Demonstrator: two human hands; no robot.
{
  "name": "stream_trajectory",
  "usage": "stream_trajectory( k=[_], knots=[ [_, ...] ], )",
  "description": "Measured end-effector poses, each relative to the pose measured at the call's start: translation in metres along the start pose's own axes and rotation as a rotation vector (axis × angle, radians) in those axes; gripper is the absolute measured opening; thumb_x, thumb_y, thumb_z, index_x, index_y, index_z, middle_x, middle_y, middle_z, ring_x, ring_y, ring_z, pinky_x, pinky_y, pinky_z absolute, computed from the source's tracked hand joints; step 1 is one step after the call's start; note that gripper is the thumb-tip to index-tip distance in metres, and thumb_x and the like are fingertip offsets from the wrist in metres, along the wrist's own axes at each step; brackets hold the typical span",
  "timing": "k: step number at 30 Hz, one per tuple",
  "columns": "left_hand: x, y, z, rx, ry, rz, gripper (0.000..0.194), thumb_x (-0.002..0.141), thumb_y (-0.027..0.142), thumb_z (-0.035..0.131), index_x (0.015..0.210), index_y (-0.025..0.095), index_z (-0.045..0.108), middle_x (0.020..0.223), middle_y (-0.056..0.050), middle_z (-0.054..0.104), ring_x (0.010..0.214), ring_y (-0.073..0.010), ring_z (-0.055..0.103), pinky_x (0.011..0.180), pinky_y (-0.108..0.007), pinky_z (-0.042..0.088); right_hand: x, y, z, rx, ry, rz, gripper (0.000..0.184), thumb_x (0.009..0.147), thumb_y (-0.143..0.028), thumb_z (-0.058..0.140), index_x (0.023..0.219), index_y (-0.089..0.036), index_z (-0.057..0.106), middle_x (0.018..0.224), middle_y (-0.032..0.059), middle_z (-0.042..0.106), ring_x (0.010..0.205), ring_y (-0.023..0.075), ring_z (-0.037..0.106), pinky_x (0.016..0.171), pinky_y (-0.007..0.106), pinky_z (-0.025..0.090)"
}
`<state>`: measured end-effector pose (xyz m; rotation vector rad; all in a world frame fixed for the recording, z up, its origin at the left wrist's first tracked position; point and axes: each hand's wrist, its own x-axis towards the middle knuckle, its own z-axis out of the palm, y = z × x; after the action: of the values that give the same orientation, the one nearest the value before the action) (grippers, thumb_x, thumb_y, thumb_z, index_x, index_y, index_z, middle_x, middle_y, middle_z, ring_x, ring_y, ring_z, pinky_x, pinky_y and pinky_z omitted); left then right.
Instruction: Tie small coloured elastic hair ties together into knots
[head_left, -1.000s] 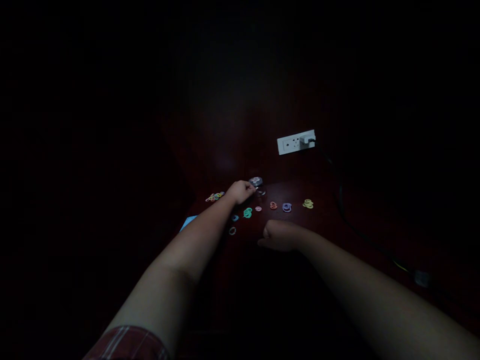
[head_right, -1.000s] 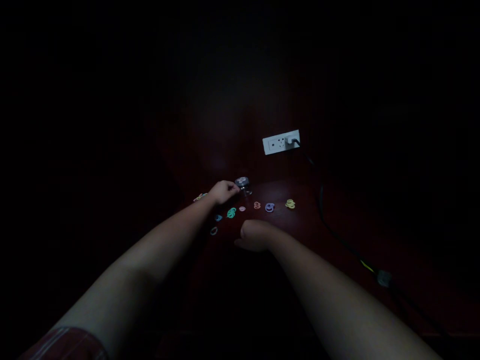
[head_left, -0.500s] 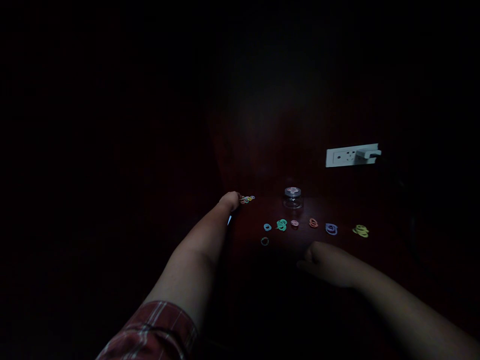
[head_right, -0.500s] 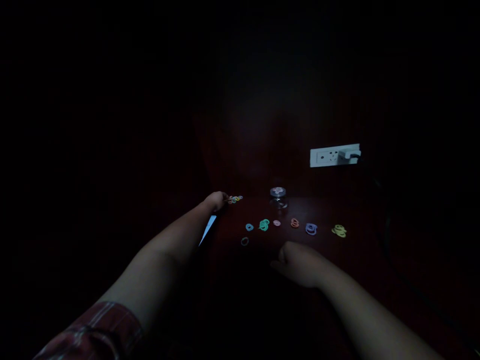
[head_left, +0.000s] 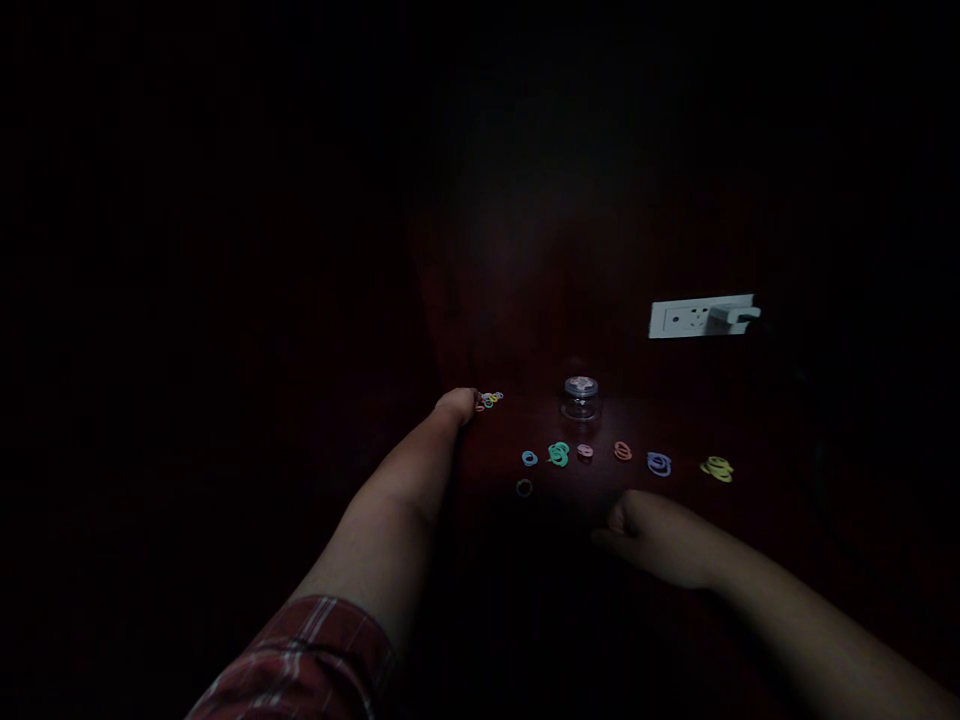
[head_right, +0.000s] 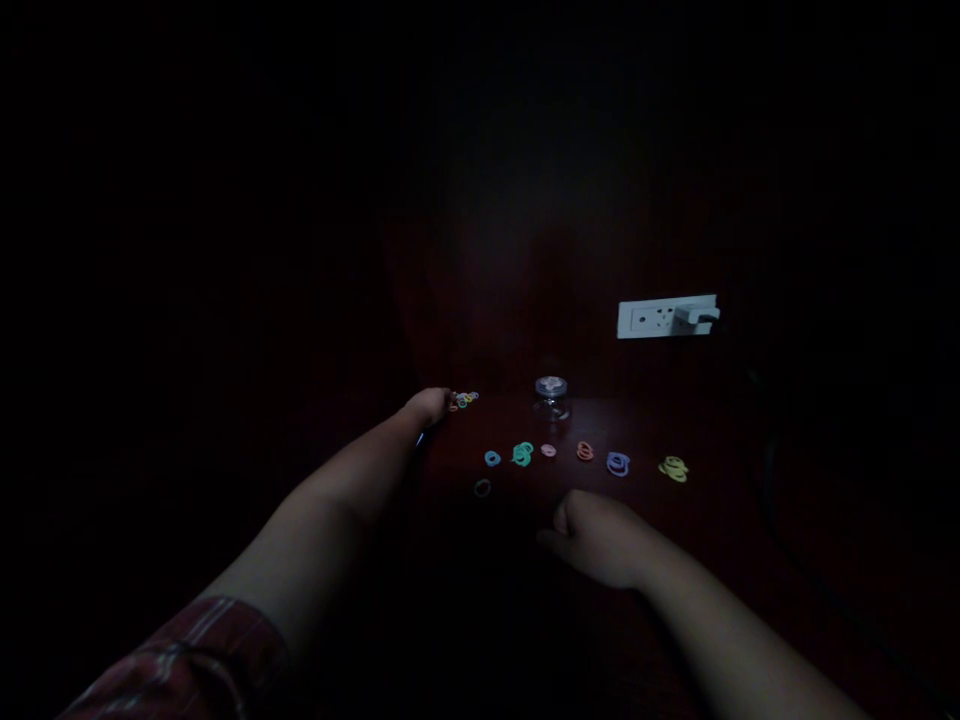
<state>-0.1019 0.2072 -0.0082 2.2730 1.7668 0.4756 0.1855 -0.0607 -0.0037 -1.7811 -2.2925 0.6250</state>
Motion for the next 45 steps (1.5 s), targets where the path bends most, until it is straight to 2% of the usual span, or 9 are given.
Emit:
stream_trajectory(
  k=[5,11,15,19,24,27,33,39,45],
  knots=[
    [-0.004,-0.002,-0.001,0.021,0.016,-0.049,0.031,0.068,0.039,0.072,0.088,0.015,0.069,0.093,-0.012,0.070,0.089,-0.0232,0.064,0.078,-0.025,0.045,0.001,0.003,0.002,0.015,0.019,-0.011,0.032,0.079,-0.044,0.054,0.060,-0.018,0.056,0.056,-0.0008,0.055,0.051,0.0105,0.043,0.047,0.024,0.028],
    [-0.016,0.004,-0.010,-0.096,0.089,-0.039,0.017,0.075,0.026,0.067,0.087,0.014,0.068,0.094,-0.011,0.070,0.088,-0.0204,0.064,0.079,-0.024,0.045,0.003,0.004,0.002,0.018,0.023,-0.002,0.033,0.079,-0.045,0.055,0.059,-0.018,0.056,0.055,-0.0009,0.055,0.050,0.0105,0.043,0.047,0.024,0.027],
    [-0.032,0.019,-0.019,-0.249,0.145,0.044,0.018,0.083,0.019,0.056,0.098,0.013,0.064,0.096,-0.011,0.069,0.086,-0.0168,0.064,0.078,-0.025,0.047,0.003,0.005,0.003,-0.003,0.037,-0.041,0.031,0.080,-0.043,0.054,0.061,-0.018,0.057,0.057,-0.0010,0.057,0.051,0.0106,0.044,0.048,0.024,0.028],
    [-0.060,0.048,-0.018,-0.409,0.138,0.159,0.022,0.087,0.018,0.046,0.101,0.010,0.061,0.092,-0.010,0.069,0.078,-0.0132,0.064,0.072,-0.023,0.049,0.008,0.010,0.006,-0.003,0.045,-0.101,0.032,0.081,-0.043,0.053,0.062,-0.017,0.058,0.057,-0.0019,0.055,0.052,0.0101,0.044,0.048,0.024,0.027],
    [-0.114,0.096,-0.007,-0.532,0.024,0.323,0.019,0.082,0.023,0.055,0.093,0.012,0.064,0.080,-0.005,0.068,0.073,-0.0116,0.062,0.069,-0.021,0.049,0.012,0.012,0.006,0.104,0.084,-0.170,0.026,0.080,-0.038,0.056,0.067,-0.016,0.058,0.058,-0.0032,0.053,0.054,0.0092,0.043,0.050,0.022,0.028],
    [-0.142,0.125,0.001,-0.693,-0.084,0.382,0.017,0.080,0.022,0.056,0.091,0.011,0.062,0.076,-0.004,0.066,0.065,-0.0100,0.060,0.061,-0.020,0.047,0.013,0.009,0.005,0.309,0.122,-0.220,0.022,0.079,-0.036,0.058,0.073,-0.015,0.059,0.061,-0.0029,0.054,0.054,0.0092,0.045,0.051,0.021,0.030],
    [-0.160,0.165,0.030,-0.849,-0.086,0.363,0.020,0.075,0.019,0.064,0.092,0.009,0.061,0.086,-0.008,0.068,0.068,-0.0102,0.063,0.064,-0.020,0.049,0.013,0.010,0.005,0.534,0.240,-0.223,0.024,0.089,-0.038,0.044,0.088,-0.016,0.052,0.058,-0.0053,0.050,0.047,0.0087,0.045,0.047,0.019,0.034],
    [-0.160,0.170,0.056,-0.797,-0.044,0.383,0.023,0.077,0.023,0.064,0.097,0.011,0.061,0.088,-0.009,0.069,0.070,-0.0124,0.067,0.064,-0.022,0.052,0.021,0.018,0.014,0.626,0.270,-0.168,0.030,0.092,-0.040,0.035,0.082,-0.016,0.050,0.053,-0.0055,0.050,0.038,0.0072,0.042,0.039,0.017,0.031],
    [-0.169,0.160,0.055,-0.705,0.036,0.452,0.021,0.079,0.023,0.062,0.096,0.012,0.063,0.090,-0.009,0.069,0.074,-0.0131,0.066,0.068,-0.023,0.053,0.031,0.021,0.011,0.670,0.177,-0.092,0.036,0.087,-0.042,0.047,0.067,-0.013,0.055,0.049,-0.0031,0.052,0.036,0.0062,0.045,0.038,0.017,0.034]
  ],
)
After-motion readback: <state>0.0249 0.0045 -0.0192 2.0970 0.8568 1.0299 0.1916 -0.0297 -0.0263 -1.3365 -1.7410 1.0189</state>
